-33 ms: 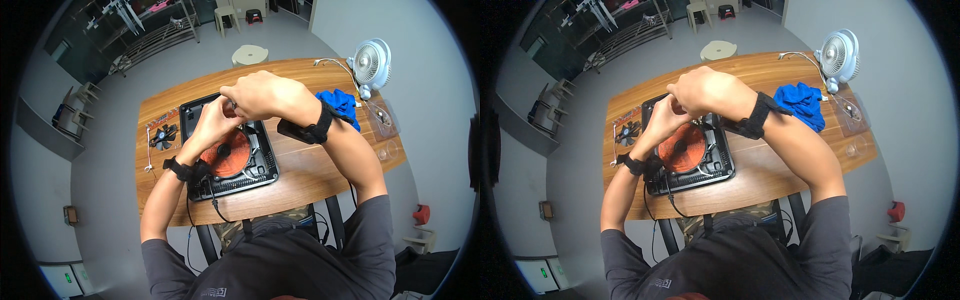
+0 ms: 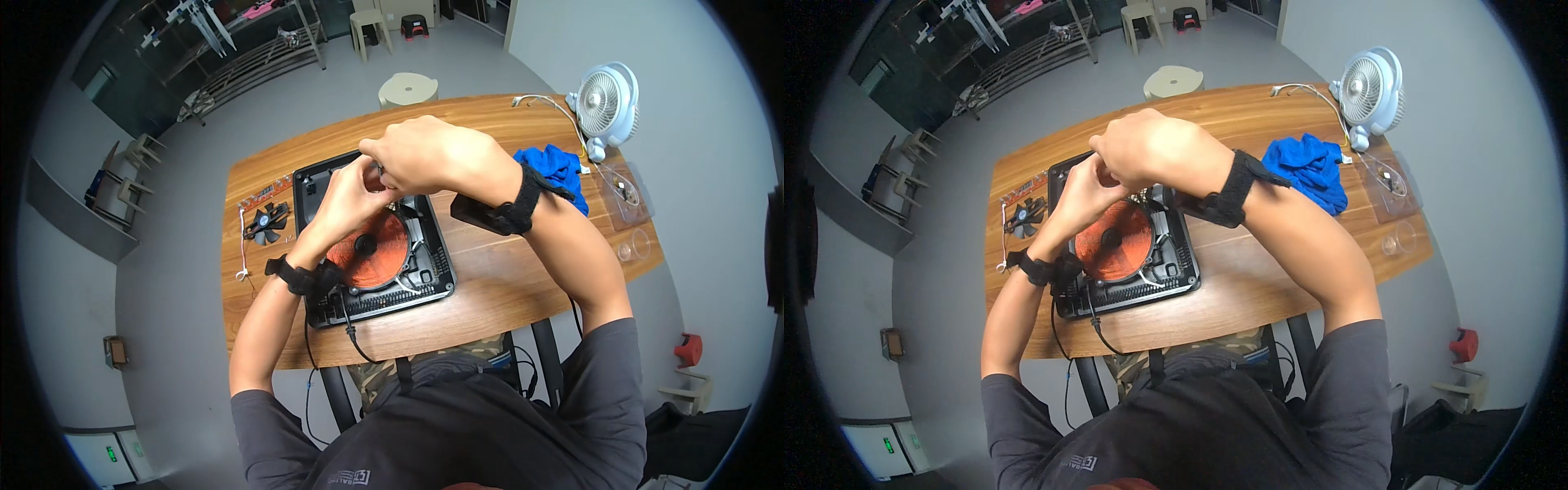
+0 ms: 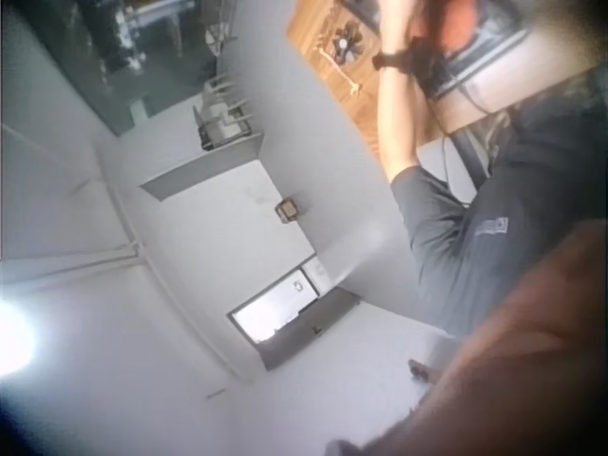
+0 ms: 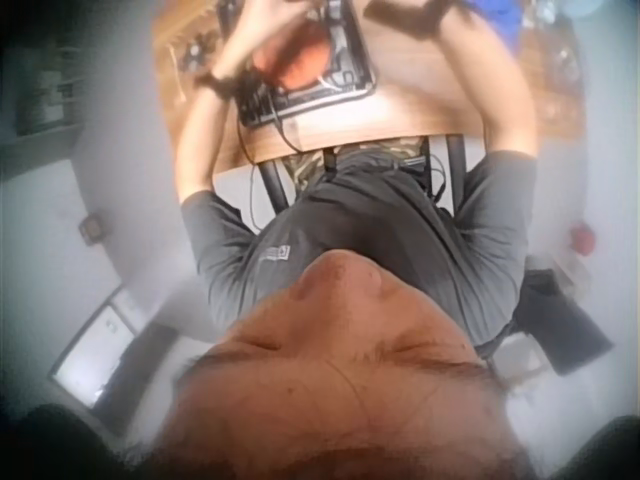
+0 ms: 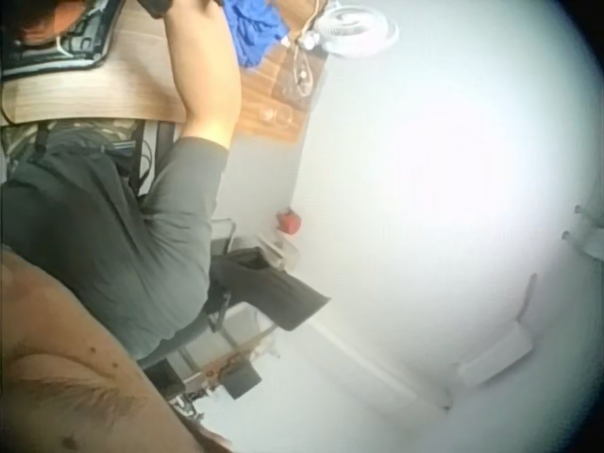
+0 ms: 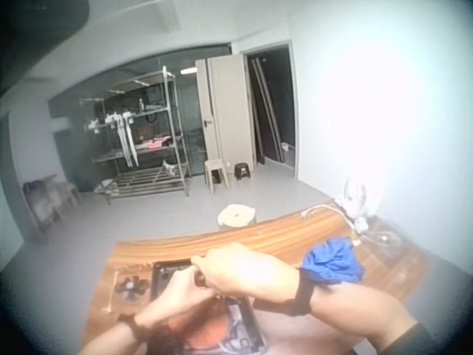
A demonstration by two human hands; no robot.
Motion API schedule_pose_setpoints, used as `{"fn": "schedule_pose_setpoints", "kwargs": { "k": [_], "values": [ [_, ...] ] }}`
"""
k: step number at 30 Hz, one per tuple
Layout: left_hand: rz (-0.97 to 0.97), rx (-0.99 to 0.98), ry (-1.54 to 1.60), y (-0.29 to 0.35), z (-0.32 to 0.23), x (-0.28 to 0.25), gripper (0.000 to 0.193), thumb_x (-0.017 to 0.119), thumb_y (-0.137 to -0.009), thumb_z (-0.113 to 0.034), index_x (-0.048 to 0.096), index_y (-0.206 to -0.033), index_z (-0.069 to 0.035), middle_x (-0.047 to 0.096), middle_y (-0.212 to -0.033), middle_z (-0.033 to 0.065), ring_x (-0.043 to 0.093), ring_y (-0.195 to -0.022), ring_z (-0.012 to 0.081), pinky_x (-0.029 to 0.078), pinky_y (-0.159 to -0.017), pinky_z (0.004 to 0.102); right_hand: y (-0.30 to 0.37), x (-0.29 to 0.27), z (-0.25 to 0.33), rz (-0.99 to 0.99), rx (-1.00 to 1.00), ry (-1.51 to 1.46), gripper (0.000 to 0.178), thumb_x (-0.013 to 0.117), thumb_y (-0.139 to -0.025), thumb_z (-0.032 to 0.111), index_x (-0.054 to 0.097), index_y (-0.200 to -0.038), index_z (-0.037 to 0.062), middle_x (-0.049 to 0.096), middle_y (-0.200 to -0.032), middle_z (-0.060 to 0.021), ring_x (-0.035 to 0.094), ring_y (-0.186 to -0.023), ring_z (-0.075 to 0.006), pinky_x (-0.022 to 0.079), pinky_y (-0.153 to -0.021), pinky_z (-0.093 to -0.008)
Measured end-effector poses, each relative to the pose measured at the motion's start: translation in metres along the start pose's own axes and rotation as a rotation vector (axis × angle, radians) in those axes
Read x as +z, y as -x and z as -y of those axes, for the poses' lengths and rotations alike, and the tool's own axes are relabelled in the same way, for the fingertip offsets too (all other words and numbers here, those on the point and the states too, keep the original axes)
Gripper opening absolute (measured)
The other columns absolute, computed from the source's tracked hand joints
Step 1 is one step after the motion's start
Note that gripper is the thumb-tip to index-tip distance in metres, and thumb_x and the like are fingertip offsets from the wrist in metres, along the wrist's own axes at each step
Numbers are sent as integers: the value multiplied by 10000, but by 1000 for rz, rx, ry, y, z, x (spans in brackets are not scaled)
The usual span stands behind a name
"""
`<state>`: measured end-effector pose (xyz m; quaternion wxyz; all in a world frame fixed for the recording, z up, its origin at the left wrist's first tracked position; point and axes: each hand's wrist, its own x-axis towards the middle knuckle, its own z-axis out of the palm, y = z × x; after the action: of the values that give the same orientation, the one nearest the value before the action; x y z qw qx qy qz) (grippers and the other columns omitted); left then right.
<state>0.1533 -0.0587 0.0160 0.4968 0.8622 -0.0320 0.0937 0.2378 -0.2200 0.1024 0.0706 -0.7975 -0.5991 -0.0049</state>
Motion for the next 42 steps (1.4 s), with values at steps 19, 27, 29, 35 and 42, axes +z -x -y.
{"fn": "schedule_pose_setpoints", "kwargs": {
  "k": [19, 27, 29, 35, 42],
  "values": [
    [71, 46, -79, 17, -3, -14, 375, 797, -857, -144, 646, -1160, 18, 746, -1052, 166, 737, -1005, 249, 565, -864, 363, -18, 11, 1, 82, 99, -95, 427, 682, -874, 376, 728, -865, -48, 712, -813, -270, 711, -796, -431, 579, -747, -496],
    [46, 49, 48, 50, 19, -31, 319, 749, -907, -100, 683, -1193, 27, 765, -1052, 143, 745, -977, 192, 598, -864, 337, -16, 13, 15, 23, 96, -34, 462, 731, -875, 421, 694, -848, -39, 688, -777, -283, 693, -803, -469, 564, -733, -519],
    [77, 55, -13, 57, 20, -29, 314, 732, -931, -123, 678, -1205, 21, 763, -1064, 146, 743, -978, 198, 595, -868, 342, -13, 12, 13, 18, 97, -66, 420, 752, -867, 394, 693, -886, -21, 688, -777, -278, 688, -802, -471, 555, -742, -518],
    [78, 143, -29, 72, 28, -26, 328, 694, -947, -143, 665, -1232, 16, 752, -1100, 176, 734, -1039, 246, 595, -899, 346, -13, -26, 24, 37, 177, -57, 422, 733, -890, 377, 715, -889, -45, 706, -796, -256, 714, -808, -411, 565, -755, -460],
    [-141, 36, 185, 100, 8, -41, 388, 695, -954, -109, 535, -1284, 21, 752, -1088, 201, 746, -990, 213, 604, -849, 323, -15, -22, 61, -140, 62, -246, 383, 725, -917, 320, 721, -945, -62, 704, -750, -238, 721, -705, -359, 559, -682, -407]
  ]
}}
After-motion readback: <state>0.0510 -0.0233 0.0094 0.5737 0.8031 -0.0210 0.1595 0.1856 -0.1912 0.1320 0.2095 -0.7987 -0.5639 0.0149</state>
